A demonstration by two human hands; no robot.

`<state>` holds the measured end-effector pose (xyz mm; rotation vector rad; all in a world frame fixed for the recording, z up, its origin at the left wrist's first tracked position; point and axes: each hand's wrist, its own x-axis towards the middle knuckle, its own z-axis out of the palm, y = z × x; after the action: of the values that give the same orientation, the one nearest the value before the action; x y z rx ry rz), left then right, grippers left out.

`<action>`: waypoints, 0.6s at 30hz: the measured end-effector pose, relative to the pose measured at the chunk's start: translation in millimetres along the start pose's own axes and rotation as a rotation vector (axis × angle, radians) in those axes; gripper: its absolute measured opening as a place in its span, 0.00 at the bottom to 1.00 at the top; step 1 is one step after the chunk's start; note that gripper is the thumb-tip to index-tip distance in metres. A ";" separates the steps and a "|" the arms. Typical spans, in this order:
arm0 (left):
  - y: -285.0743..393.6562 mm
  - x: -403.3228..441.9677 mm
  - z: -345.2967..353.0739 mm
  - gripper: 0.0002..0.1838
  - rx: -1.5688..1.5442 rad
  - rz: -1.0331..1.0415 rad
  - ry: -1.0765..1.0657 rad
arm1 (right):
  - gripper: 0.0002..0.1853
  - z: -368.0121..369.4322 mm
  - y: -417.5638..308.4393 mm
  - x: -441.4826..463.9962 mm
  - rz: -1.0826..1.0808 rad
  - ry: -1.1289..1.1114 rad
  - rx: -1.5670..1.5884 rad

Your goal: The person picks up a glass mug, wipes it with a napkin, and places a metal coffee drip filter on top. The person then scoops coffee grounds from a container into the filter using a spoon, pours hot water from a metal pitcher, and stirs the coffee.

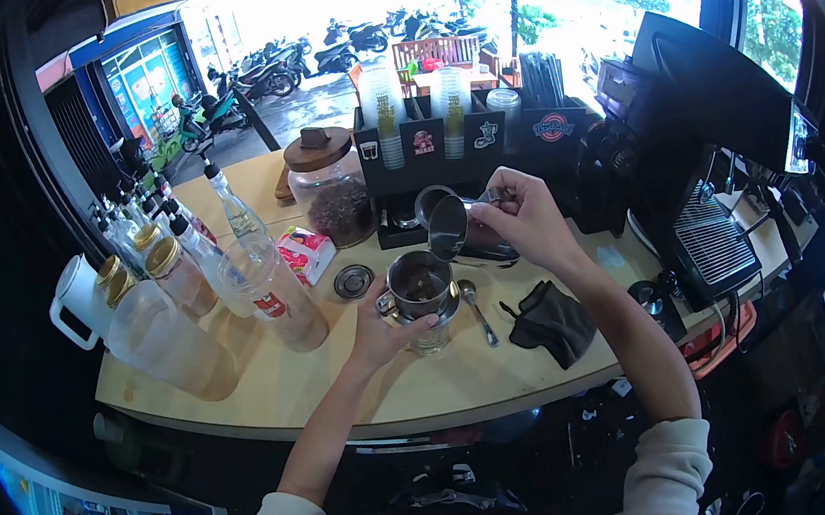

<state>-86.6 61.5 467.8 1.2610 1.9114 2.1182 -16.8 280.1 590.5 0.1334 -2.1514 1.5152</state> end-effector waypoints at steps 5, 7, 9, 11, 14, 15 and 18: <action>-3.3 0.1 0.6 0.34 -0.050 -0.024 -0.007 | 0.12 9.3 -22.4 -6.2 0.026 0.001 -0.022; -1.2 0.3 0.5 0.34 -0.051 -0.027 -0.011 | 0.12 12.3 -24.2 -6.3 0.034 0.007 -0.009; -0.7 0.5 0.5 0.34 -0.073 -0.014 -0.013 | 0.12 12.8 -23.8 -6.0 0.041 0.012 0.003; 0.9 0.7 0.4 0.34 -0.061 -0.009 -0.010 | 0.12 12.0 -21.7 -5.3 0.026 0.011 -0.101; -0.4 0.5 0.5 0.34 -0.054 -0.004 -0.007 | 0.13 12.5 -24.0 -5.5 0.012 0.014 -0.166; -0.9 0.4 0.6 0.33 -0.058 -0.005 -0.006 | 0.13 12.7 -25.5 -5.9 0.012 0.014 -0.166; 2.7 0.9 -0.3 0.33 -0.033 0.006 -0.011 | 0.13 14.3 -28.3 -6.4 0.000 0.020 -0.226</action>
<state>-86.1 61.1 470.5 1.2713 1.8630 2.1312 -6.1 255.2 608.2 0.0405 -2.2874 1.2568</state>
